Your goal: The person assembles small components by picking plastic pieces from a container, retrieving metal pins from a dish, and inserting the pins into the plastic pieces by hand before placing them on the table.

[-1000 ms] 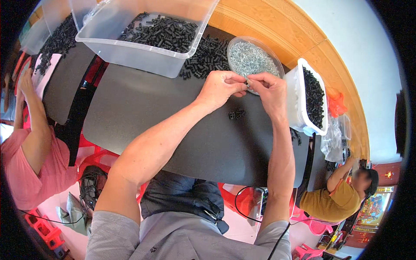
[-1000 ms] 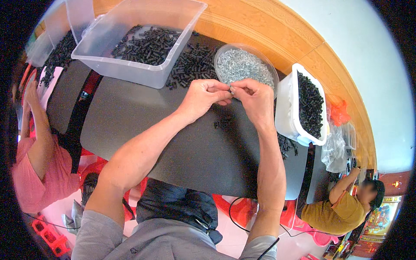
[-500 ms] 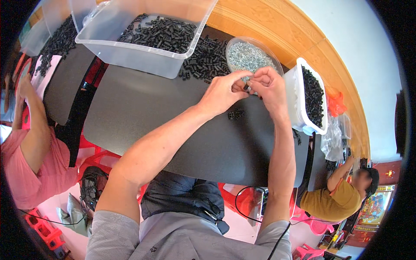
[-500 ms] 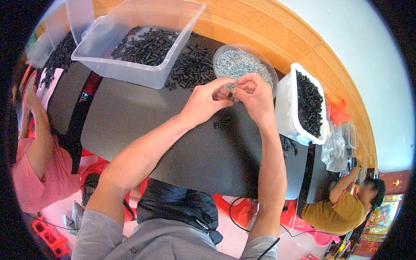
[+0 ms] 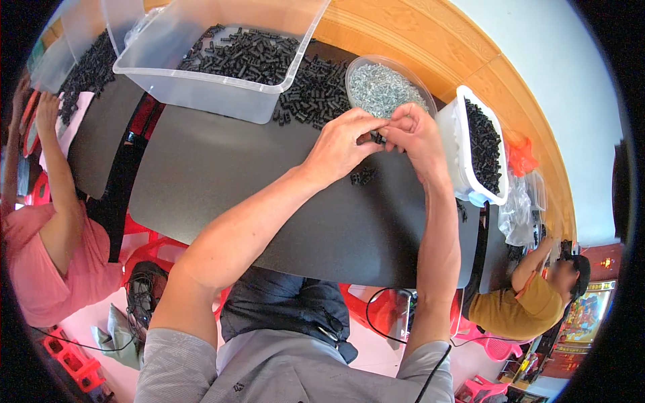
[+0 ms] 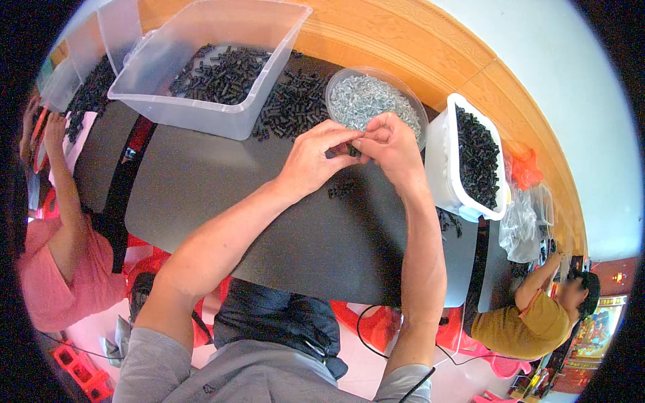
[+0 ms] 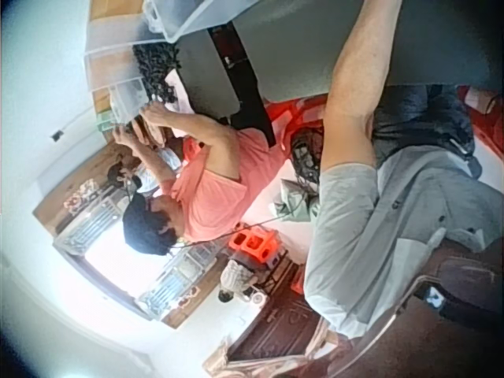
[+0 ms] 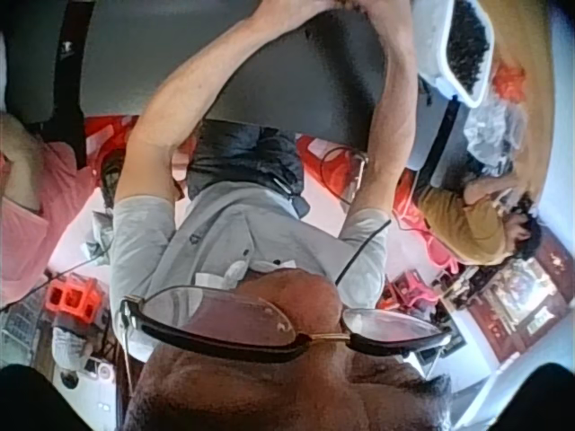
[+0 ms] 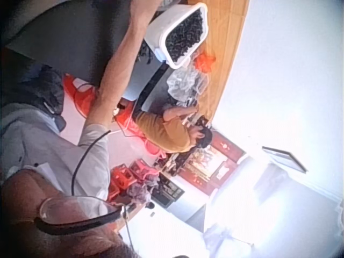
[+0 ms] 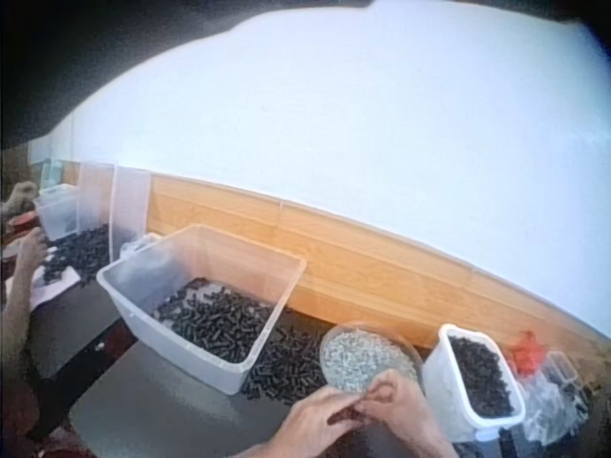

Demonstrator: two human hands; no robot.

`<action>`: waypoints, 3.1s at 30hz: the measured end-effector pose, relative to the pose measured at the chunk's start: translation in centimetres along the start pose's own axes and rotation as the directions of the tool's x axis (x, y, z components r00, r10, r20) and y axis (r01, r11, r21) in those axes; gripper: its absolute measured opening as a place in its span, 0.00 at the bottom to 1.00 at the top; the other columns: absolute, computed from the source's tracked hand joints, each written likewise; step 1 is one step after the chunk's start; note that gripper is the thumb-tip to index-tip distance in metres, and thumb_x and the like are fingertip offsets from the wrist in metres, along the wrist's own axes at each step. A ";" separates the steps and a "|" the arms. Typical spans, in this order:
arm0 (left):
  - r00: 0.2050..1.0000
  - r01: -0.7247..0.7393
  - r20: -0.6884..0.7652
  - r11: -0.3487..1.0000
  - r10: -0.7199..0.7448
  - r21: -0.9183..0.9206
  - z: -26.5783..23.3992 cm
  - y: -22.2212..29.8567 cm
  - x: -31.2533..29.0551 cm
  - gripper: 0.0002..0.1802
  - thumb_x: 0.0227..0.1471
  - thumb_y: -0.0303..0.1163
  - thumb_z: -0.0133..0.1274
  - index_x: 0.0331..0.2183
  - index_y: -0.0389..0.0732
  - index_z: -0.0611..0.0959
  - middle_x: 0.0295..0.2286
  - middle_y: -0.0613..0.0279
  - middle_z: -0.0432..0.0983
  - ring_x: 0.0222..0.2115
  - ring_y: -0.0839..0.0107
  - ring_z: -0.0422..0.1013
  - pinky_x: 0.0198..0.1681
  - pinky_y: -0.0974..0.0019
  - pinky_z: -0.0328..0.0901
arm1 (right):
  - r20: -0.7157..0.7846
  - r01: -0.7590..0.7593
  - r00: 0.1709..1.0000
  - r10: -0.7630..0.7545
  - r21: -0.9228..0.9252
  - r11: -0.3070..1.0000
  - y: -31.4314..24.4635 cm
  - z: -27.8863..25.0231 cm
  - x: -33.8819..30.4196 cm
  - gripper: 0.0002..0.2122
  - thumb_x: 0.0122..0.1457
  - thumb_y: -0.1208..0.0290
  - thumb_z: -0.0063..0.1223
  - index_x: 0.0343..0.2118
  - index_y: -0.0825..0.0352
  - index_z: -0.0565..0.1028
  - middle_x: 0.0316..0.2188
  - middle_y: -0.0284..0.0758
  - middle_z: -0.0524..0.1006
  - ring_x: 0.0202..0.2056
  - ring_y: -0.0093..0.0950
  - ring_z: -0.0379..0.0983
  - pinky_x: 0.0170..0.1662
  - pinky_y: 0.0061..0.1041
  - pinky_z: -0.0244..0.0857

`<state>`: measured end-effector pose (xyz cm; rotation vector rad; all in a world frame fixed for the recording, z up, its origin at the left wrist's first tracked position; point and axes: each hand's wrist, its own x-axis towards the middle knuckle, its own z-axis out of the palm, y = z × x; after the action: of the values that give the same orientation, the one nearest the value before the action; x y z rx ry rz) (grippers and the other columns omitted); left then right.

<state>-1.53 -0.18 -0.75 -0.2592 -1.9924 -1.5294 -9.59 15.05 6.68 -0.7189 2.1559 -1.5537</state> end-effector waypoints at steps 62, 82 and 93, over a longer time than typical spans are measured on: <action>0.973 0.207 -0.082 0.974 -0.214 -0.091 -1.2 -0.5 0.8 0.12 0.53 0.27 0.57 0.41 0.37 0.85 0.29 0.53 0.79 0.25 0.70 0.73 0.32 0.66 0.68 | 0.072 0.073 0.997 -0.035 -0.643 0.762 0.5 0.7 -4.3 0.07 0.49 0.78 0.61 0.32 0.69 0.81 0.28 0.42 0.80 0.31 0.34 0.78 0.37 0.31 0.70; 0.977 0.211 -0.006 0.975 -0.212 -0.062 -1.1 -0.9 0.5 0.11 0.57 0.28 0.57 0.42 0.37 0.86 0.30 0.64 0.80 0.25 0.81 0.71 0.30 0.74 0.67 | 0.175 0.238 0.971 -0.163 -0.632 0.738 1.2 1.5 -6.4 0.08 0.48 0.80 0.63 0.33 0.67 0.80 0.26 0.34 0.73 0.27 0.28 0.72 0.31 0.27 0.67; 0.901 0.432 0.261 0.783 -0.347 -0.448 0.0 0.8 0.1 0.13 0.53 0.28 0.62 0.40 0.31 0.85 0.32 0.59 0.83 0.33 0.77 0.77 0.39 0.72 0.72 | -0.388 0.232 0.859 -0.333 -0.284 0.930 3.7 2.9 -5.1 0.07 0.53 0.81 0.62 0.36 0.70 0.79 0.27 0.32 0.80 0.27 0.16 0.74 0.32 0.18 0.68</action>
<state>-1.22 0.07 -0.02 -0.1847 -1.8086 -2.3659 -4.54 16.89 2.32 -0.8665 2.6913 -1.7645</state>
